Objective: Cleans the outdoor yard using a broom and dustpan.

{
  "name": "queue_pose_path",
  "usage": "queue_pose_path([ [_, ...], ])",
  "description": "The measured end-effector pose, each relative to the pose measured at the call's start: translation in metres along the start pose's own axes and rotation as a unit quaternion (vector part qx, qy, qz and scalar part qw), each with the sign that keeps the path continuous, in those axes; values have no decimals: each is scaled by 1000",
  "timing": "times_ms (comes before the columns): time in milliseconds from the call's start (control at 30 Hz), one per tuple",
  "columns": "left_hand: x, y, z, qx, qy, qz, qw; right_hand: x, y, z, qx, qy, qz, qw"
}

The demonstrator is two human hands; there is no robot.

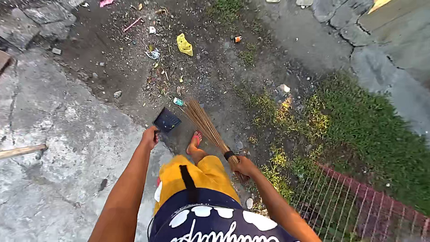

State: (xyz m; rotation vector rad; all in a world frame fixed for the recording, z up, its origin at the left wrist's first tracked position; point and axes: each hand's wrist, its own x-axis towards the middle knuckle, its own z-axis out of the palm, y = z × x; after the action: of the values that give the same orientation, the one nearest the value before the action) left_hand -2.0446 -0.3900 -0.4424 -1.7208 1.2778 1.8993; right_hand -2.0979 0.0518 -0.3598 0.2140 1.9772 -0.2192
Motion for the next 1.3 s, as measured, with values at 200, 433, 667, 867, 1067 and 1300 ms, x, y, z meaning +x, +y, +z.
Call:
queue_pose_path([
  [200,69,50,84,-53,66,-45,995,94,-128,-83,-172,13,38,984],
  [433,99,80,119,-59,81,-65,993,100,-132,-144,-249,-65,5,966],
  [667,61,123,96,-99,93,-45,990,64,-141,-260,-279,-42,21,959],
  [867,56,184,84,-152,74,-37,985,90,-177,-332,-226,-3,4,974],
  [1067,73,269,133,-152,42,-13,987,138,-238,-410,-147,20,-40,988],
  [1300,135,387,239,-192,28,-3,981,223,-355,-533,-90,49,-76,992],
])
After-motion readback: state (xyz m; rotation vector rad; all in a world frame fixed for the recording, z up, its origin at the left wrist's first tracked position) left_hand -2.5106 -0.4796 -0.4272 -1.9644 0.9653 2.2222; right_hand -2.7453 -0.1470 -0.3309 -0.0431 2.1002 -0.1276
